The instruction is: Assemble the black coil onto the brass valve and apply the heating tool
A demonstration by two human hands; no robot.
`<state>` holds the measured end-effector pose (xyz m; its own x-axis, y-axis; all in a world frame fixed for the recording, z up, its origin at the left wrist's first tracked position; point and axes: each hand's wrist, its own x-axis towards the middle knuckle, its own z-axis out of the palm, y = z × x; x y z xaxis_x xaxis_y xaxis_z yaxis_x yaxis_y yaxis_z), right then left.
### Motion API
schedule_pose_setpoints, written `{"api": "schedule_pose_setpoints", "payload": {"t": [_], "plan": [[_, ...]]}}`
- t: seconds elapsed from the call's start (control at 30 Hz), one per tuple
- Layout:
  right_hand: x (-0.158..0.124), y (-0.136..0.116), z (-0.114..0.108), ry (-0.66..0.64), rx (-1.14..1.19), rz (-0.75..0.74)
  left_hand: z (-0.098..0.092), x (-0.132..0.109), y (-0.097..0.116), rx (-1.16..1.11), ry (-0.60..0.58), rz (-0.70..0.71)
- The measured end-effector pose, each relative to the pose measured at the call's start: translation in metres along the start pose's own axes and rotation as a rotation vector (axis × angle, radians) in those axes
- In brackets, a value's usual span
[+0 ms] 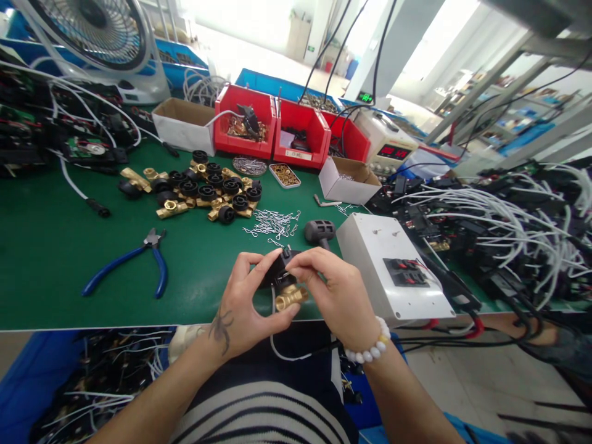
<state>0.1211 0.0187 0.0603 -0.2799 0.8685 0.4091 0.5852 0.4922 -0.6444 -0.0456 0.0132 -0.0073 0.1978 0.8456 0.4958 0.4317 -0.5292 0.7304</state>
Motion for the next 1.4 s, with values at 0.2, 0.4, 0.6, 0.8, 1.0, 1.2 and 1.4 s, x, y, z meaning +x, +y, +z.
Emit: {"api": "schedule_pose_setpoints", "payload": {"t": [0.2,0.4,0.6,0.8,1.0,1.2,1.4], "plan": [[-0.008,0.003,0.005,0.126,0.028,-0.049,-0.001,-0.001,-0.001,-0.004,-0.021,0.019],[-0.014,0.024,-0.016,0.155,-0.101,0.137,0.003,-0.002,-0.002,-0.025,-0.002,0.007],[-0.027,0.043,-0.004,-0.090,-0.621,0.546,-0.001,-0.002,-0.001,-0.080,-0.027,-0.080],[-0.048,0.015,-0.027,0.284,-0.019,0.397,-0.004,0.000,-0.002,-0.173,-0.035,-0.104],[-0.053,-0.007,-0.074,-0.072,0.290,0.592,-0.002,-0.002,-0.006,-0.185,-0.051,-0.104],[-0.054,-0.008,-0.069,0.283,0.365,0.464,-0.003,-0.001,-0.005,-0.185,-0.070,-0.102],[-0.057,-0.008,-0.074,-0.137,0.117,0.555,-0.005,0.002,-0.004,-0.214,-0.085,-0.108]]}}
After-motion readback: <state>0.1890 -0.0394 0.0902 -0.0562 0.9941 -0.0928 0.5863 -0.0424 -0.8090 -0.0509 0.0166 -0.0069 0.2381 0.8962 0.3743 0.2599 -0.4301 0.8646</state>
